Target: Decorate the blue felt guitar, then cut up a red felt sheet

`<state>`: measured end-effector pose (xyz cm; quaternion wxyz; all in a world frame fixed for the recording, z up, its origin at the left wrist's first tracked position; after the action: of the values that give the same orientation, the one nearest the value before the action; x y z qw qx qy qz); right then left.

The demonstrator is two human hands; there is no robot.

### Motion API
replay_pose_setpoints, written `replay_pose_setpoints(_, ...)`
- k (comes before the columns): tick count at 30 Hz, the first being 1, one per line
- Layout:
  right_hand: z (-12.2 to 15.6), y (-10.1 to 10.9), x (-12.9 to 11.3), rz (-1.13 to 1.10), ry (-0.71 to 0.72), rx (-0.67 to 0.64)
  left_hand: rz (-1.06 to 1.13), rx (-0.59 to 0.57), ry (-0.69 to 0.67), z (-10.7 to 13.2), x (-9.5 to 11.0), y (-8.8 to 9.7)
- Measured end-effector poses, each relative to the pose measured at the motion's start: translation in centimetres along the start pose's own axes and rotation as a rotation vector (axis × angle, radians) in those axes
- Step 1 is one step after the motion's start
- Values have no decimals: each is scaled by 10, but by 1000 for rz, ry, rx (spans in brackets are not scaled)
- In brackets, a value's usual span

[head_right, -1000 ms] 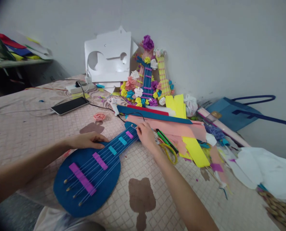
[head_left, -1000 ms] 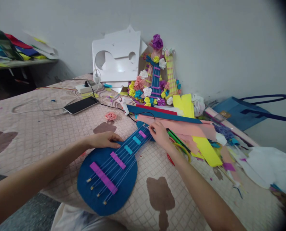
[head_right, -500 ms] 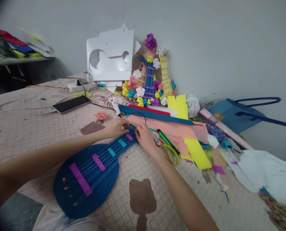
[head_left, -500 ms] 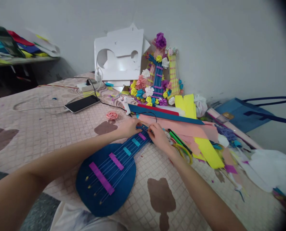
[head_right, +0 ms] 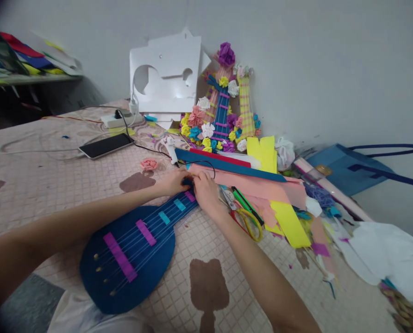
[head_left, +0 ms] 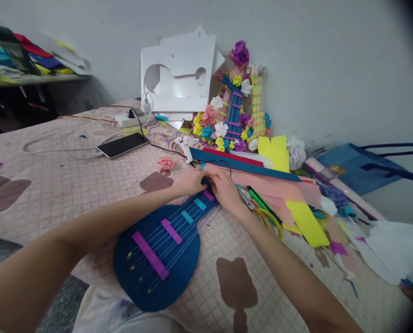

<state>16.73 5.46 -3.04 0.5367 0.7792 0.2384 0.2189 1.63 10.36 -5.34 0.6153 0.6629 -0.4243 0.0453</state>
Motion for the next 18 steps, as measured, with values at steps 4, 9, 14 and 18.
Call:
replay_pose_setpoints(4, 1, 8, -5, -6, 99, -30, 0, -21, -7, -1, 2, 1)
replay_pose_setpoints(9, -1, 10, -2, -66, 149, -19, -9, -30, 8, -2, 2, 2)
replay_pose_setpoints(14, -1, 2, 13, -149, 23, 80, 0, -51, 15, -3, 0, 2)
replay_pose_setpoints(18, 1, -1, 23, -215, -128, 147, 17, -52, 8, -2, 1, 4)
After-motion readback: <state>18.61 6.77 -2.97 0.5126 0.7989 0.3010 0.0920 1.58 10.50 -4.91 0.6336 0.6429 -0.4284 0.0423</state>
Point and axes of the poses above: each hand's wrist, its own z-axis away from the middle knuckle, its own y-axis out of the back of the hand, x = y × z, the point moved 1 cm from there along -z, towards the middle knuckle, and after that the axes turned 11 degrees about y, right-handed, at the moved point
